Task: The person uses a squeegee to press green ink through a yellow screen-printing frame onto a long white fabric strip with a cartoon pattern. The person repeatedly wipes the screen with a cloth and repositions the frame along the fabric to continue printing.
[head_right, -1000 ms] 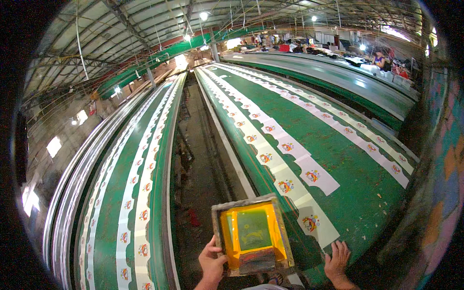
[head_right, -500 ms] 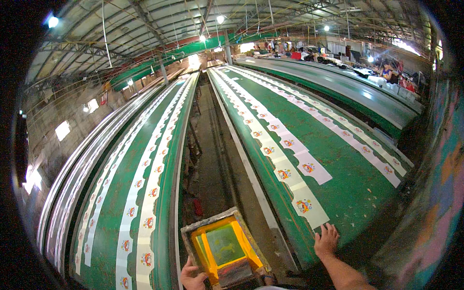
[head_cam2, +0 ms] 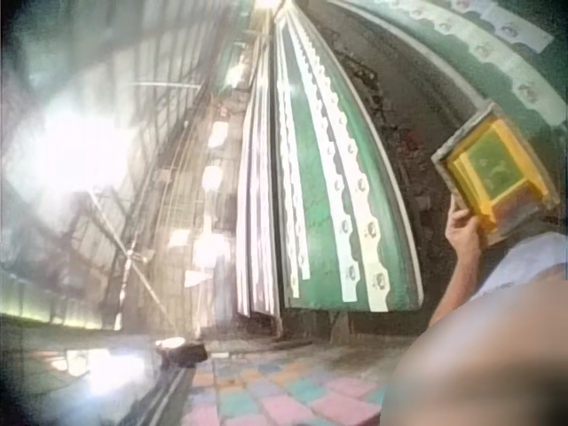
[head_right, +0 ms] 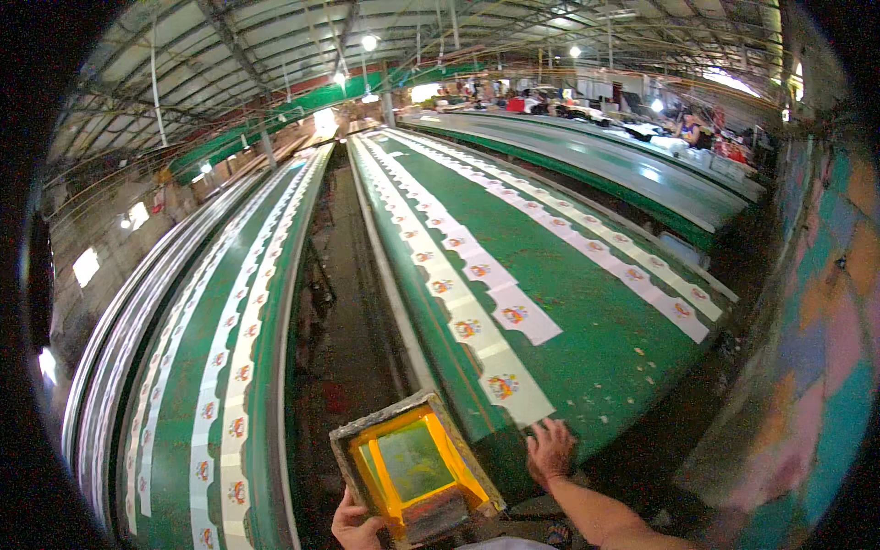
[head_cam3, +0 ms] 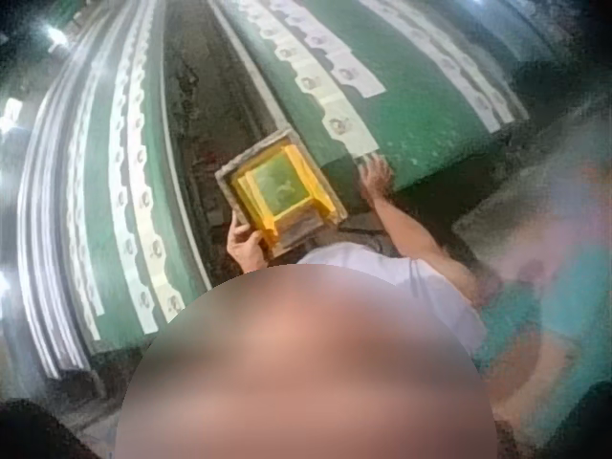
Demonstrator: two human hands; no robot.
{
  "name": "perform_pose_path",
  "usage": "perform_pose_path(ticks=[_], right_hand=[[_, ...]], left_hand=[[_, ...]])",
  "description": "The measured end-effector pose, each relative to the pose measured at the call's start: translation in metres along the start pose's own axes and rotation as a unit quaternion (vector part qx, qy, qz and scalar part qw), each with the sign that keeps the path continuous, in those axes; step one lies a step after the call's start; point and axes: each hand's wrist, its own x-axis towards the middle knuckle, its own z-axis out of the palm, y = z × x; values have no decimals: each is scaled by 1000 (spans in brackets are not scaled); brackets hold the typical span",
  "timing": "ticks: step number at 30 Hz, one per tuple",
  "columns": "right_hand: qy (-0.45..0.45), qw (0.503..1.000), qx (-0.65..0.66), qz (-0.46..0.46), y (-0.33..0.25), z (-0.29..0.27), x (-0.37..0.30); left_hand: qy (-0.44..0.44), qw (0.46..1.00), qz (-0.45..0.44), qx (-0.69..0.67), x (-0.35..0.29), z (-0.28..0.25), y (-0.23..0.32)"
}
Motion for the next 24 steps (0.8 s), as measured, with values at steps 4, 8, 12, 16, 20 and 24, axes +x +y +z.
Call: perform_pose_path(ticks=[4, 8, 12, 16, 20, 24], right_hand=[[62, 985, 152, -54, 19, -8, -6], [-155, 849, 485, 144, 57, -39, -13], [-286, 730, 606, 132, 114, -94, 0], [-347, 457, 732, 367, 144, -140, 29], [-364, 506, 681, 386, 152, -154, 52], [-375, 456, 682, 431, 159, -153, 65]], left_hand=[[24, 997, -75, 6, -34, 66, -7], [30, 996, -86, 24, -79, 144, -14], [26, 988, -152, 30, -108, 201, -29], [17, 993, -97, 64, -124, 238, -49], [-8, 993, -86, 84, -118, 254, -60], [-28, 996, -74, 51, -102, 273, -73]])
